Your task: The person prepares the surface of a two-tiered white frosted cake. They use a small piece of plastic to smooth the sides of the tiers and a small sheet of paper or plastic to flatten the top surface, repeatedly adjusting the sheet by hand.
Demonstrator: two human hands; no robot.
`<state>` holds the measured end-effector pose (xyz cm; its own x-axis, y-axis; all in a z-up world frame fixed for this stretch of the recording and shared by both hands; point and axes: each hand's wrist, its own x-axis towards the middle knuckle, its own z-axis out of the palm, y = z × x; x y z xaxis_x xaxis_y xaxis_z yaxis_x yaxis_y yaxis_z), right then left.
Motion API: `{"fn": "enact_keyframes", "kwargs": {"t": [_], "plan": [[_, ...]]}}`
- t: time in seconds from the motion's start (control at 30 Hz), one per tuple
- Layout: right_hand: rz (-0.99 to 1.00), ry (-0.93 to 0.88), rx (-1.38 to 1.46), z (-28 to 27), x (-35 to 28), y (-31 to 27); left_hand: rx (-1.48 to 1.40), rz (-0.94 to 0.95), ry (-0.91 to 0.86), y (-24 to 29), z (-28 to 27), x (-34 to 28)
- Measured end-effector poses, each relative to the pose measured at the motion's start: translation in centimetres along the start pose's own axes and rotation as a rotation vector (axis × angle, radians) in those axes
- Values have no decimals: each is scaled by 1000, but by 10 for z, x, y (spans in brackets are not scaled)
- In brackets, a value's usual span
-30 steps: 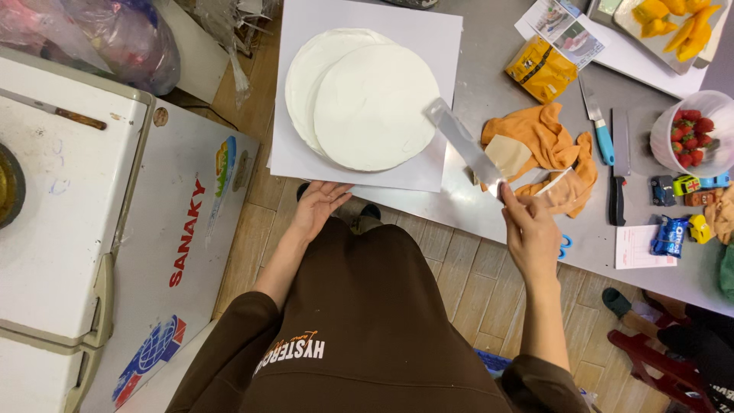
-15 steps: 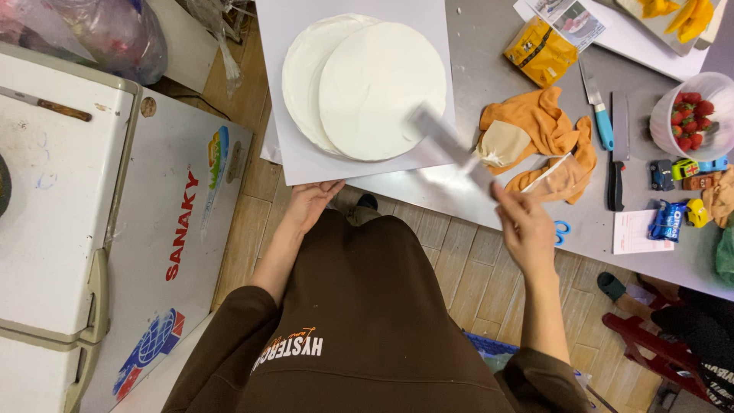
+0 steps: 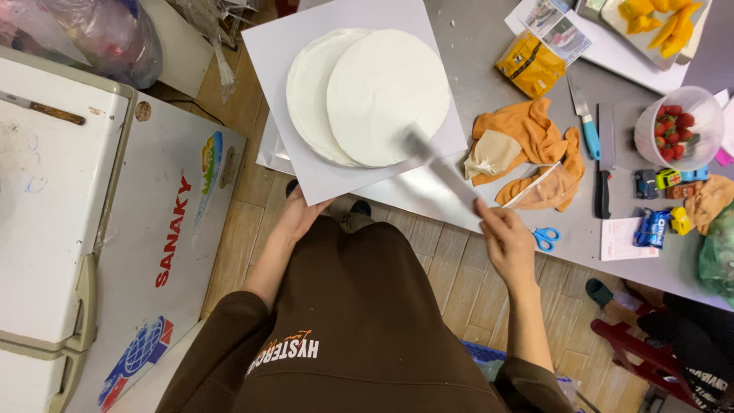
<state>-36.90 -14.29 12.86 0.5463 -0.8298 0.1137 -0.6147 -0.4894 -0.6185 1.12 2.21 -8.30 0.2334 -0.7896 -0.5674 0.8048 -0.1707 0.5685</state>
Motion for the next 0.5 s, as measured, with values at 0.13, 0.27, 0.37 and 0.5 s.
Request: {"fn": "enact_keyframes", "kwargs": {"t": [0.13,0.27,0.37,0.5], "plan": [[-15,75,-85,-4,14,4,-82,-4,-62,24,16,-10],[-49,-21,-97,0,5,-15,-54,-21,-155,42,48,-27],[-143,-124,50,7,-7,-23,-79,12,-254,42,53,-31],[158,14,521,23,-25,15,-113,31,-172,38,45,-27]]}}
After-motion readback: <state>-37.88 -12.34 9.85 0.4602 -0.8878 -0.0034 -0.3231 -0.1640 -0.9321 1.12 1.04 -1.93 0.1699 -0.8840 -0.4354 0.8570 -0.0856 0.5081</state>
